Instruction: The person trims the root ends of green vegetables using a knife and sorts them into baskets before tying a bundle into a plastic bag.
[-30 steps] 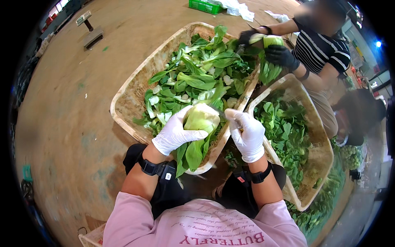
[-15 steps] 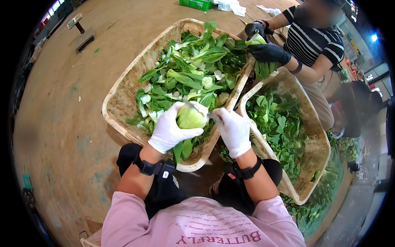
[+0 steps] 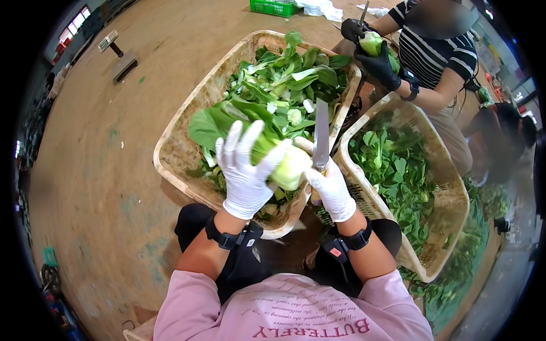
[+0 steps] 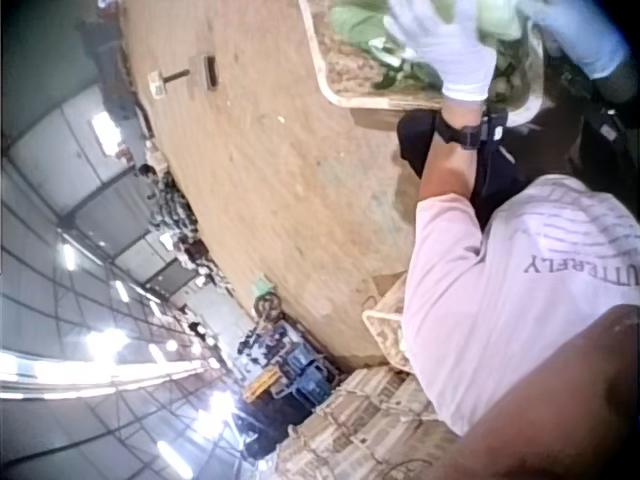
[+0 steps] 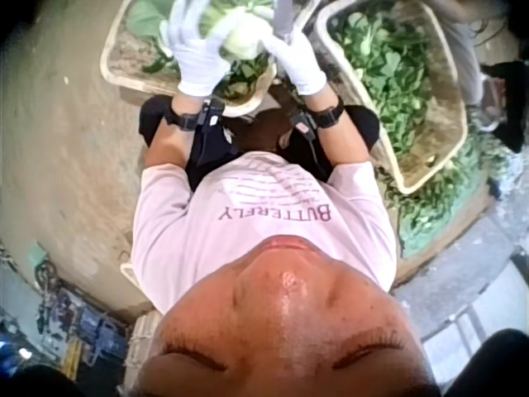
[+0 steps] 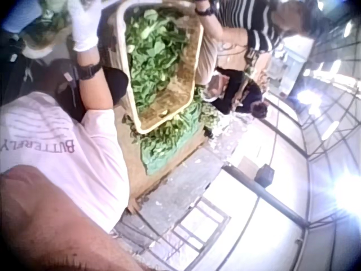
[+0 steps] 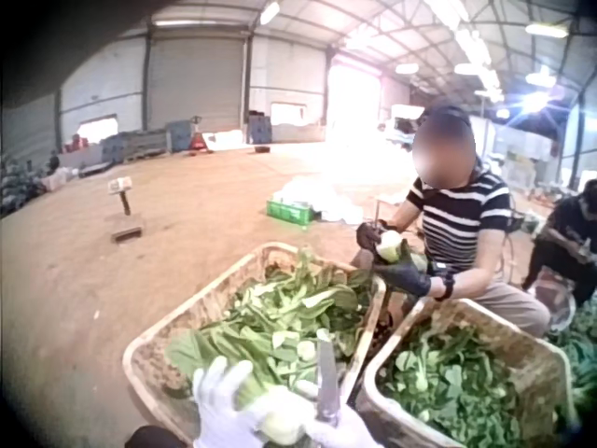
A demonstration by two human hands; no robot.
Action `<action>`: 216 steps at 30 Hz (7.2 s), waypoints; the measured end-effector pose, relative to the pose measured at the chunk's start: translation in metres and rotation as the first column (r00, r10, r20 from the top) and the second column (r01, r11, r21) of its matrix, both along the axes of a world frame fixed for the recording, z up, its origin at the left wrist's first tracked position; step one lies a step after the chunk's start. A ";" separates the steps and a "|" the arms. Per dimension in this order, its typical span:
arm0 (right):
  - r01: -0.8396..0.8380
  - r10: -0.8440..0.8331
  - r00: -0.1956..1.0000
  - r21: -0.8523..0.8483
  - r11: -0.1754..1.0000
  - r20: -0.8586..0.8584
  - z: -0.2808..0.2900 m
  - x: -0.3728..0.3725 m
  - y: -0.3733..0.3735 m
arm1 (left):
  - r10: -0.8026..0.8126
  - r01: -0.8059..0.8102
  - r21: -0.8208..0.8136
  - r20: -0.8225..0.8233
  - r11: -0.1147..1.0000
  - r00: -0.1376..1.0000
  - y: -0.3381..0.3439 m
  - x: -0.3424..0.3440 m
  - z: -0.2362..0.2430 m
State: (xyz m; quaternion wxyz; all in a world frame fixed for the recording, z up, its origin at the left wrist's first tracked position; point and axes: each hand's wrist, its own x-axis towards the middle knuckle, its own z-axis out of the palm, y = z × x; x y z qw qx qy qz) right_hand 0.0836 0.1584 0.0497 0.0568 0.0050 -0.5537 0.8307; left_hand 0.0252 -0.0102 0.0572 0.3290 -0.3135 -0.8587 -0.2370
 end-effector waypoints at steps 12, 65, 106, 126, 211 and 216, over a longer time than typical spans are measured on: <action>0.196 -0.195 0.974 0.000 0.981 0.116 -0.004 0.020 0.019 | -0.275 -0.030 0.562 0.450 0.826 0.850 0.013 0.008 -0.006; 0.375 -0.376 0.925 0.286 0.882 -0.053 0.039 0.021 0.056 | -0.992 -0.318 0.946 0.099 0.067 0.084 0.000 -0.022 -0.030; 0.267 -0.858 -0.295 0.826 -0.496 -0.420 0.077 0.380 0.512 | -0.471 0.202 0.482 0.876 0.853 -0.104 0.045 0.012 -0.043; -0.373 -0.408 0.754 0.847 0.379 0.514 -0.123 0.208 0.347 | -0.331 0.202 0.327 0.944 0.923 -0.014 0.047 0.010 -0.043; -0.068 0.198 0.979 0.865 0.497 -0.037 0.012 -0.004 0.033 | -0.466 0.304 0.370 0.809 0.878 0.359 -0.001 0.001 -0.015; -0.306 0.340 0.931 0.793 0.526 0.133 0.014 -0.002 0.037 | -0.525 0.430 0.368 0.781 0.824 0.337 -0.010 0.002 -0.005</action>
